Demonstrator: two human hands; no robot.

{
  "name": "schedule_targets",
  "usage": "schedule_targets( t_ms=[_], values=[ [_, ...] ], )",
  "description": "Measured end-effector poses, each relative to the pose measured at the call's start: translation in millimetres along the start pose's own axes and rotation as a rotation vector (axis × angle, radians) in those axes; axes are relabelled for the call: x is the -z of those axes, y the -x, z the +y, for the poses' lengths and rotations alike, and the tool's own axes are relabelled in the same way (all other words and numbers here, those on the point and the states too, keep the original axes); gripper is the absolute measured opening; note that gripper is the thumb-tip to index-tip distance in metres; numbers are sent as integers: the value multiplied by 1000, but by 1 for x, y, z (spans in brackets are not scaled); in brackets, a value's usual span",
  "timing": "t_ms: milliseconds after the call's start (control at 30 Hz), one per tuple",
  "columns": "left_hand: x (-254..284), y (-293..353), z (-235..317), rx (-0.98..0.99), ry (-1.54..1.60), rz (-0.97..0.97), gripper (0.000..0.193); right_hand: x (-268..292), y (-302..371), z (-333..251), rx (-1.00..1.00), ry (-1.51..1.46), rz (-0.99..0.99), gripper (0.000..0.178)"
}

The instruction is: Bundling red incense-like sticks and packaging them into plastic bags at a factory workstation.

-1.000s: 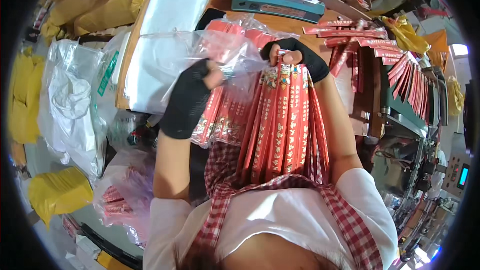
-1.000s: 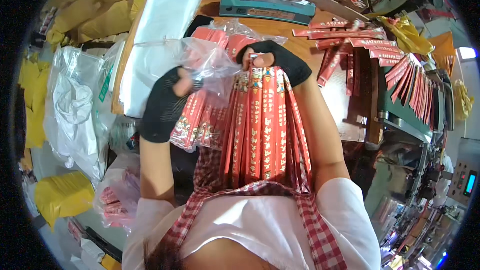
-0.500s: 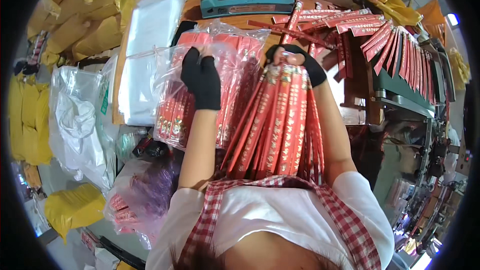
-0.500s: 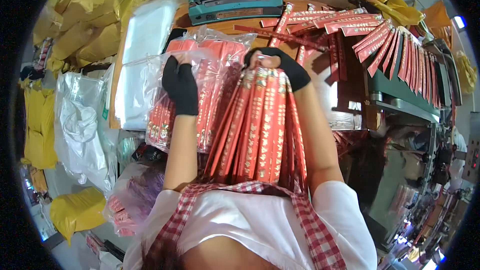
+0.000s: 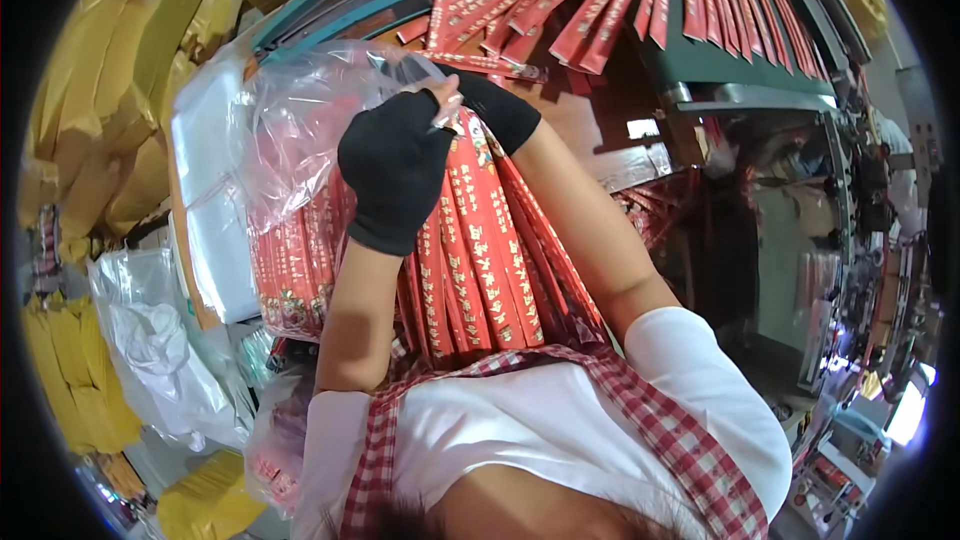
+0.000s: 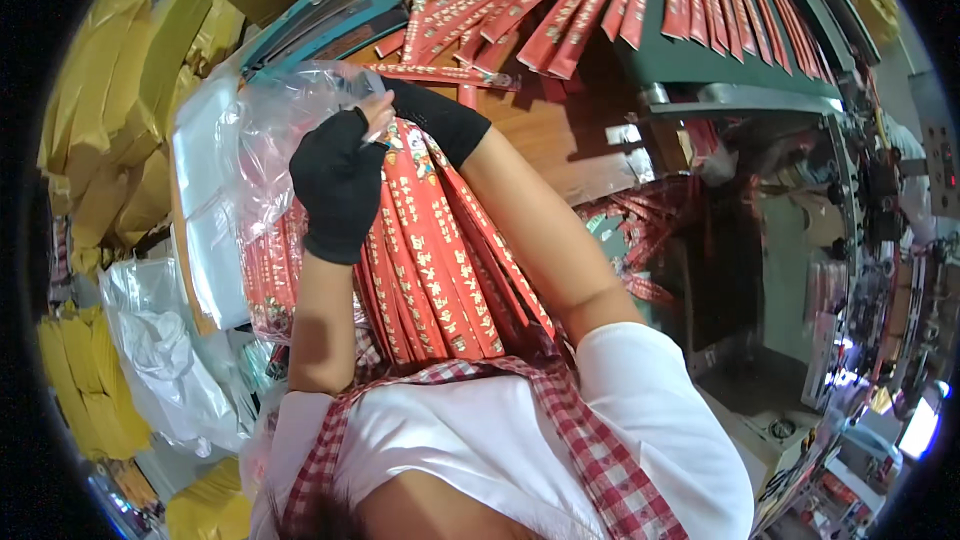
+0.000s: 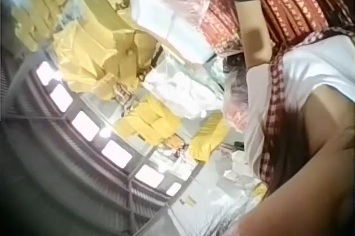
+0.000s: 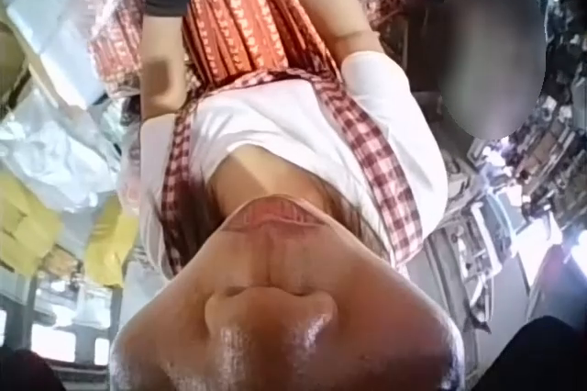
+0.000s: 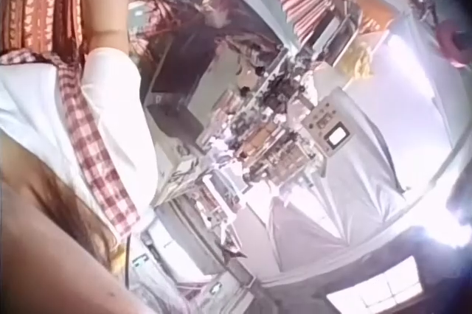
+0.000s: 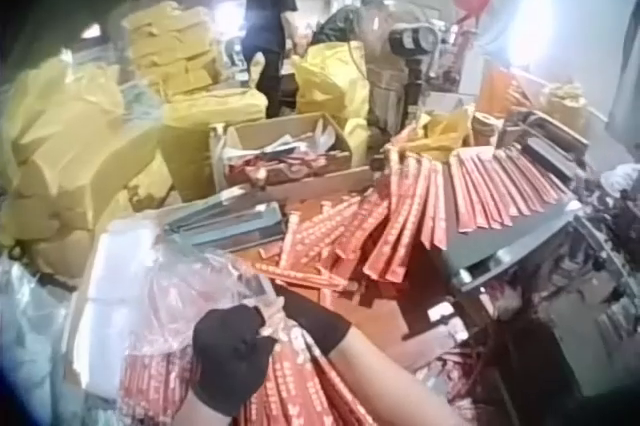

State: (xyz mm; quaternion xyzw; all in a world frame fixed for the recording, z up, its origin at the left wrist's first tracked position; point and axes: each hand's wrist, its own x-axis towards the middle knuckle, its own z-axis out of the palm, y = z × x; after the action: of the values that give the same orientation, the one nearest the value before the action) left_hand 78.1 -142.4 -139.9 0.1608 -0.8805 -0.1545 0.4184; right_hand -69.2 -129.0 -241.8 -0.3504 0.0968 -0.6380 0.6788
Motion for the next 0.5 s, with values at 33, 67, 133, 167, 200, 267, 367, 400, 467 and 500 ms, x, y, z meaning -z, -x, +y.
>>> schedule_targets(
  t_ms=[33, 67, 133, 167, 200, 267, 367, 400, 467, 500],
  values=[
    [-5, 4, -3, -7, 53, 34, 24, -2, 9, 1, -6, -152, -61, 52],
    [-2, 10, 4, -13, 55, 29, 24, -7, 13, 3, -13, -303, -133, 51],
    [2, 28, 25, 132, -20, -52, 29, -9, 22, -1, -30, -593, -284, 50],
    [3, 46, 31, 312, 87, -88, 39, -11, 34, 1, 88, -383, 126, 51],
    [-1, 56, 23, 277, 169, 69, 42, -22, 41, 5, 31, -441, 169, 50],
    [-2, 65, 26, 680, 679, 179, 37, -56, 50, -1, -91, -951, 545, 53],
    [-5, 61, 14, 672, 666, 79, 35, 9, 75, 32, 119, -263, 383, 98],
    [3, 65, 10, 688, 621, 121, 35, -49, 46, 17, 169, -348, 364, 101],
    [-5, 62, 11, 739, 777, 143, 37, -28, 59, 22, 126, -525, 216, 107],
    [-8, 62, 7, 751, 752, 127, 39, -32, 56, 23, 232, -625, 231, 98]
  ],
)
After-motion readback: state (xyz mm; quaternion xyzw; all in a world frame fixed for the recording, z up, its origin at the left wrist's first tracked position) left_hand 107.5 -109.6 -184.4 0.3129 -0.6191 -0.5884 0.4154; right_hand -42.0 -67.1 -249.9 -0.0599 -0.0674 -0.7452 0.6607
